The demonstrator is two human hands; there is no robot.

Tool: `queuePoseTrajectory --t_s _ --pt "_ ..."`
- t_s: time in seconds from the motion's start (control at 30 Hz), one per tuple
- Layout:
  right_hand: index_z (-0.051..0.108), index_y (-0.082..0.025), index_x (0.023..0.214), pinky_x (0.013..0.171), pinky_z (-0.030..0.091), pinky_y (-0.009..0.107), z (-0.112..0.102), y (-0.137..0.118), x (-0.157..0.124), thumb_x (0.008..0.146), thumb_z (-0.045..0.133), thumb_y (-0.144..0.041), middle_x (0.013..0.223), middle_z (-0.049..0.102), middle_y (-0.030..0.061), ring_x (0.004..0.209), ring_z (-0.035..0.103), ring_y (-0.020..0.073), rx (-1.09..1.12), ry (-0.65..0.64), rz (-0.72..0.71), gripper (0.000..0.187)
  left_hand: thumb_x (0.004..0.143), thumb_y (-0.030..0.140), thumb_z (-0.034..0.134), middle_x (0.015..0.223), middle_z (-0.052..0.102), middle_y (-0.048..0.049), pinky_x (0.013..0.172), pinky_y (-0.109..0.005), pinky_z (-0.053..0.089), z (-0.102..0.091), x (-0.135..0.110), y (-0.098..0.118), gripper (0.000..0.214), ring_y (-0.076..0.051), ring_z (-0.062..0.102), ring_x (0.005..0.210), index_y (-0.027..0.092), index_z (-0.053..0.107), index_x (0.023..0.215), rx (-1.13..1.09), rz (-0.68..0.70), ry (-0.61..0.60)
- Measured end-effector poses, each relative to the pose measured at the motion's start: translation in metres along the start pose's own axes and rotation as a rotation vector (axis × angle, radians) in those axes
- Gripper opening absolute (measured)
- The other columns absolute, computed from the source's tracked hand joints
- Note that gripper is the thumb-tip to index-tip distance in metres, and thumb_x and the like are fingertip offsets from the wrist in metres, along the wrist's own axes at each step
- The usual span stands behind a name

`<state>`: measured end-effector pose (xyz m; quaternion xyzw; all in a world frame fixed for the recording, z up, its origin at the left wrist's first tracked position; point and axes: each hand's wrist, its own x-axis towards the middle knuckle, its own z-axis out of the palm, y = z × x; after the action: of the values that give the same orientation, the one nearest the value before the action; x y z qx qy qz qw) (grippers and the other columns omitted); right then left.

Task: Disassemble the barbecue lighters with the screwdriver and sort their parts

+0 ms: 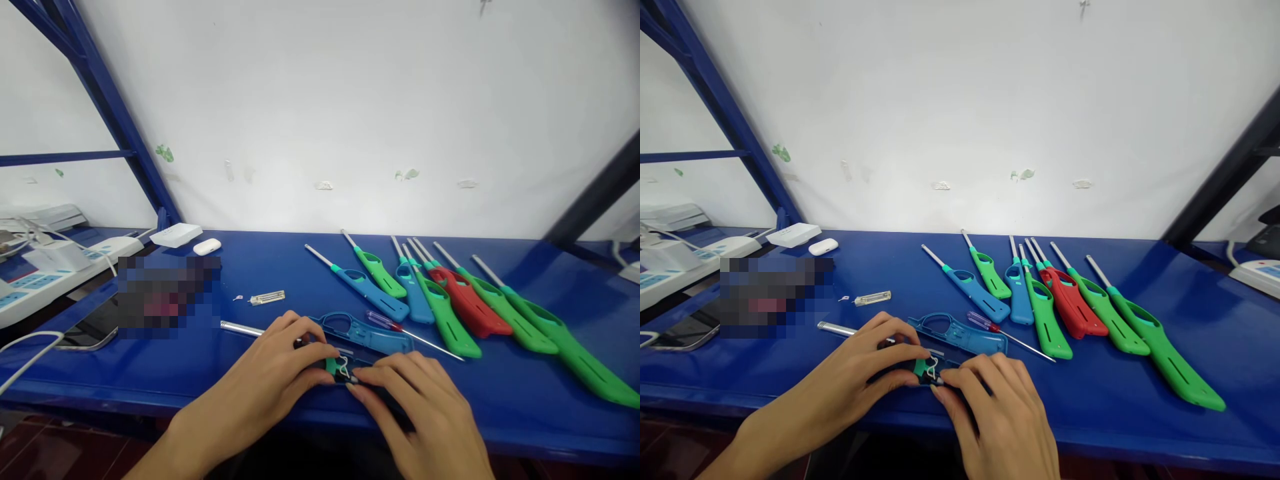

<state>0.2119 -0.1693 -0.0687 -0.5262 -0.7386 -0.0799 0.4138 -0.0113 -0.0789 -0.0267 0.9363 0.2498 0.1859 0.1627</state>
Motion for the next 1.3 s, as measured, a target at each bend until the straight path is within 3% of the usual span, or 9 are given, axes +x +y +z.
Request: queuePoseTrajectory --t_s 0.23,0.5,0.8,1.07,1.3 --pt "0.070 -0.026 0.098 0.072 0.045 0.034 0.001 -0.001 -0.001 0.102 0.065 -0.025 0.086 0.073 -0.0031 0.076 0.063 0.0182 -0.010 -0.013 0.015 0.007 0.110 0.025 0.055 0.126 0.061 -0.0061 0.100 -0.039 0.052 -0.005 0.001 0.001 0.022 -0.024 0.056 0.117 0.025 0.064 0.129 0.040 0.031 -0.013" --pt "0.070 -0.028 0.098 0.076 0.042 0.033 0.002 0.000 -0.003 0.105 0.063 -0.030 0.087 0.073 -0.0047 0.078 0.061 0.0174 0.005 0.010 0.025 0.011 0.110 0.019 0.051 0.129 0.058 -0.0087 0.112 -0.047 0.050 -0.006 -0.001 0.008 0.019 -0.025 0.059 0.120 0.020 0.059 0.127 0.137 0.076 -0.022" --pt "0.068 -0.028 0.101 0.077 0.043 0.033 0.004 0.000 -0.005 0.107 0.060 -0.032 0.086 0.071 -0.0043 0.077 0.059 0.0181 0.026 -0.015 0.034 0.011 0.108 0.016 0.054 0.129 0.057 -0.0083 0.113 -0.051 0.051 -0.006 -0.003 0.008 0.021 -0.026 0.061 0.120 0.020 0.052 0.128 0.199 0.104 -0.044" --pt "0.068 -0.029 0.101 0.082 0.044 0.035 0.006 0.000 -0.008 0.107 0.059 -0.029 0.087 0.070 -0.0043 0.076 0.059 0.0187 0.036 -0.029 0.047 0.011 0.110 0.021 0.051 0.129 0.058 -0.0071 0.107 -0.049 0.055 -0.011 -0.001 0.007 0.016 -0.027 0.059 0.124 0.022 0.056 0.126 0.147 0.073 -0.115" --pt "0.068 -0.029 0.104 0.083 0.043 0.037 0.008 0.001 -0.010 0.106 0.061 -0.026 0.089 0.070 -0.0033 0.077 0.059 0.0191 0.048 -0.039 0.065 0.008 0.110 0.022 0.053 0.131 0.055 -0.0071 0.104 -0.044 0.057 -0.012 -0.001 0.005 0.021 -0.025 0.062 0.122 0.023 0.053 0.130 0.100 0.050 -0.102"
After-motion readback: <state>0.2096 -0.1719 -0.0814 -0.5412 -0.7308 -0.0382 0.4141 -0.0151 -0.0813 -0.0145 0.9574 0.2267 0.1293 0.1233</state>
